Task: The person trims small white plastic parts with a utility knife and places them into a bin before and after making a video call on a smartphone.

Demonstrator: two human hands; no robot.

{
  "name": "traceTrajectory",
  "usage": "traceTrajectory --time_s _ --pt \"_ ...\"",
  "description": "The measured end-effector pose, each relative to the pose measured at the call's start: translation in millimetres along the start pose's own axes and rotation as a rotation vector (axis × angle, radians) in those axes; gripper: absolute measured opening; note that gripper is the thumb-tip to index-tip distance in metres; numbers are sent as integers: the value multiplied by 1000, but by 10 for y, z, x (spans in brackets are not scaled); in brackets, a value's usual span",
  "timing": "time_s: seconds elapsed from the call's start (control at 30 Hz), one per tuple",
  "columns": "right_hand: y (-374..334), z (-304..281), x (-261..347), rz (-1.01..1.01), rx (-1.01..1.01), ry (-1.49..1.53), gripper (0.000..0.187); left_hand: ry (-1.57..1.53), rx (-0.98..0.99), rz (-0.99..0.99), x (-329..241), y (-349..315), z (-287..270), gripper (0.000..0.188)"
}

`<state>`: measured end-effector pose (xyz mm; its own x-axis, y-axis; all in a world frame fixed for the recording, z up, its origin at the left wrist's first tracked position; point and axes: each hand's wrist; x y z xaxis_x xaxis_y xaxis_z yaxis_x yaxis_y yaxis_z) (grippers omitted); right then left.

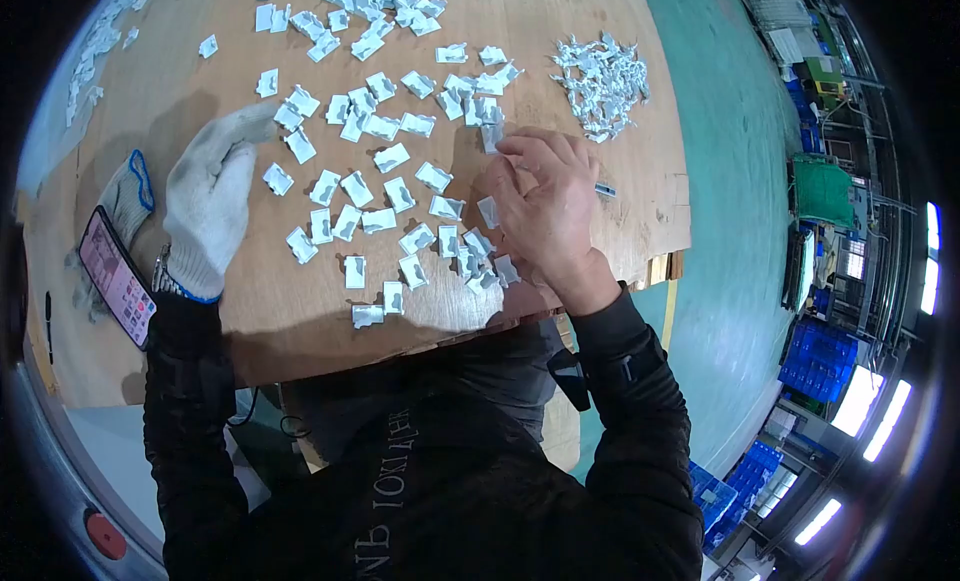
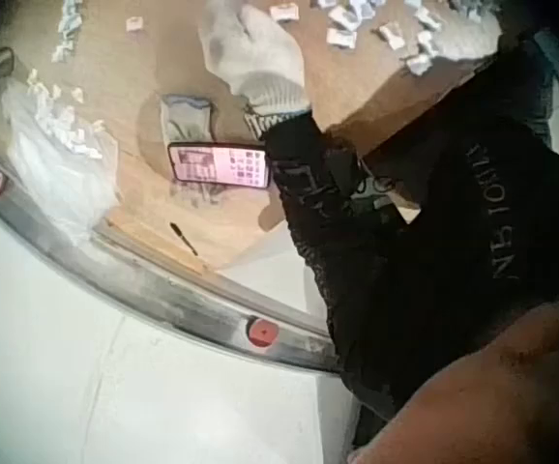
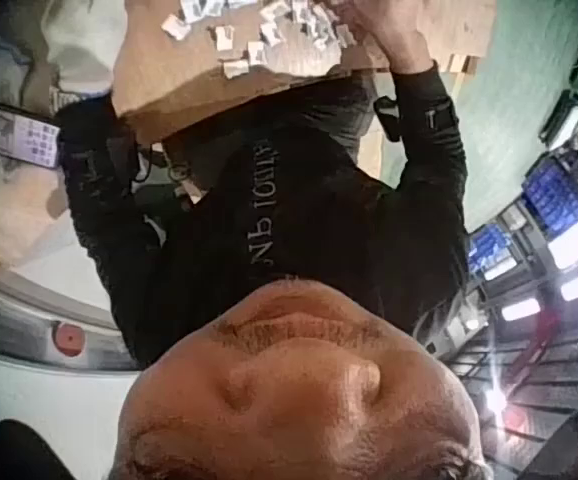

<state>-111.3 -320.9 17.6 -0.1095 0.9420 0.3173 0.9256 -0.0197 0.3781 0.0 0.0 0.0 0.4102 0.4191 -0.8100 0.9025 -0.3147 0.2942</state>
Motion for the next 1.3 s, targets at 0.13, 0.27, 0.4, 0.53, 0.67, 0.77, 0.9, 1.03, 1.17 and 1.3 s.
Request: traceTrajectory --time_s 0.13,0.27,0.4,0.53,0.67,0.77,0.9,1.03,1.17,1.3 --pt "46 11 5 31 -64 -9 26 -61 -13 4 11 3 33 32" --pt "109 44 15 53 -57 -65 25 -44 -18 19 -7 -4 29 32" --pt "122 41 16 77 -15 -54 24 -95 -38 46 21 -7 57 32" --pt "62 19 45 114 31 13 21 -133 -37 54 51 -20 45 32" --pt "-24 10 -48 161 -1 147 18 -97 -28 23 61 -18 42 33" --pt "-65 -28 -130 165 -48 136 18 -98 -29 16 41 -1 43 30" --pt "-148 -37 -248 201 -91 119 19 -38 -27 45 29 0 32 28" --pt "-210 -107 -327 245 -104 131 18 -37 -31 16 27 -9 45 26" --pt "-255 -128 -359 254 -97 126 18 -83 -45 -8 27 -14 62 28" --pt "-236 -95 -354 162 -102 172 20 -107 -49 -40 17 -15 57 30"
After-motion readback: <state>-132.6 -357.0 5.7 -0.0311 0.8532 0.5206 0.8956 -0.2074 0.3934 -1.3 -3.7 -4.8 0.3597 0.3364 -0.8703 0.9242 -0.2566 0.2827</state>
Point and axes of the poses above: each hand's wrist, its own y-axis towards the middle knuckle, its own z-axis out of the palm, x = y × z, and after that the axes turned 5 degrees about -x, right-handed
